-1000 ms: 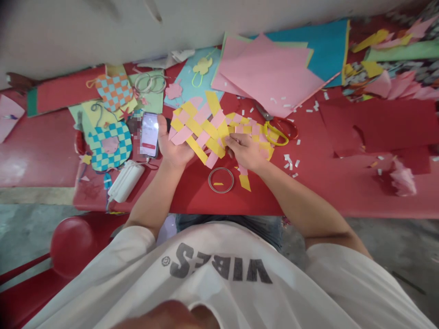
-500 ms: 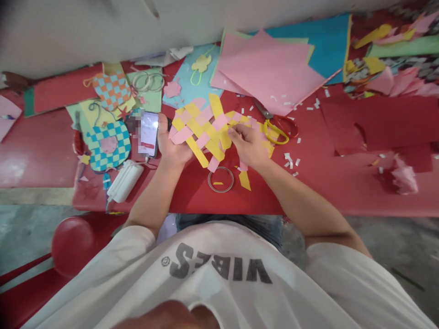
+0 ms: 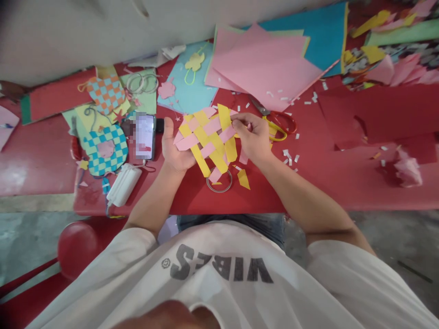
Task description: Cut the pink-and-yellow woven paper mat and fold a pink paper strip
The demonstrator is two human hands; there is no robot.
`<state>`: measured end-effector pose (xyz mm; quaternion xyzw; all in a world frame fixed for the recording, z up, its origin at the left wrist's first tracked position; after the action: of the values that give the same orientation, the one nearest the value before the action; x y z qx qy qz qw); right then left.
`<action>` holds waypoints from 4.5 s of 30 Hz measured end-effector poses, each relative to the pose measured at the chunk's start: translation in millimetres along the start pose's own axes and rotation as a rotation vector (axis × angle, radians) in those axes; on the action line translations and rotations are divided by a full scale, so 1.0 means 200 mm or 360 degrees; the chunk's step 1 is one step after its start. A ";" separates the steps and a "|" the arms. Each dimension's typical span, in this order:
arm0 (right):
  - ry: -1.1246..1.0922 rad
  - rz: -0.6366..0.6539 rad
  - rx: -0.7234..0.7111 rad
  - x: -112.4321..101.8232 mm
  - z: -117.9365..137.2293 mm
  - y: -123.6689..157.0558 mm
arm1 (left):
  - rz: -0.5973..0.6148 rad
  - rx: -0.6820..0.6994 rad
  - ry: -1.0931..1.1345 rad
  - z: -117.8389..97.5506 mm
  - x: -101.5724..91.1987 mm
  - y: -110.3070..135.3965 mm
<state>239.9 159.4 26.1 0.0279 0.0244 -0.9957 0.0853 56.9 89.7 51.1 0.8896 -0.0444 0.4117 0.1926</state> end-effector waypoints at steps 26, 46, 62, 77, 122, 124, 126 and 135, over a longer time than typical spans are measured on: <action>0.0201 -0.0089 -0.0156 0.00 0.02 0.02 | -0.0195 -0.0122 -0.0001 0.03 -0.04 0.01; 0.0360 -0.0164 -0.0295 -0.01 0.07 0.03 | -0.0273 -0.0152 -0.0011 0.06 -0.03 0.01; 0.0318 -0.0199 -0.0164 -0.02 0.07 0.03 | -0.0071 -0.0251 0.0105 0.12 -0.04 -0.01; 0.0106 -0.0143 -0.0074 0.01 -0.04 0.01 | 0.0040 -0.0349 0.0223 0.17 -0.03 -0.01; 0.0374 -0.0033 0.0018 0.05 -0.01 0.04 | -0.0019 -0.0265 0.0091 0.20 -0.02 -0.02; 0.0367 -0.0027 0.0032 0.05 -0.01 0.04 | -0.0059 -0.0278 0.0086 0.20 -0.01 -0.02; 0.0378 -0.0011 0.0031 0.05 0.00 0.04 | -0.0096 -0.0282 0.0071 0.19 -0.01 -0.02; 0.0324 0.0042 -0.0029 0.05 -0.05 0.01 | -0.0015 -0.0290 0.0045 0.20 -0.02 -0.02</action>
<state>230.5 156.1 16.3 0.1283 0.0415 -0.9862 0.0956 83.5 78.4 22.4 0.8628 -0.0748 0.4175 0.2752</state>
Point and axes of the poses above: each hand's wrist, its own y-axis away from the middle knuckle, its own x-axis out of the palm, z = x × y, the point moved 8 cm from there along -y, towards the middle knuckle
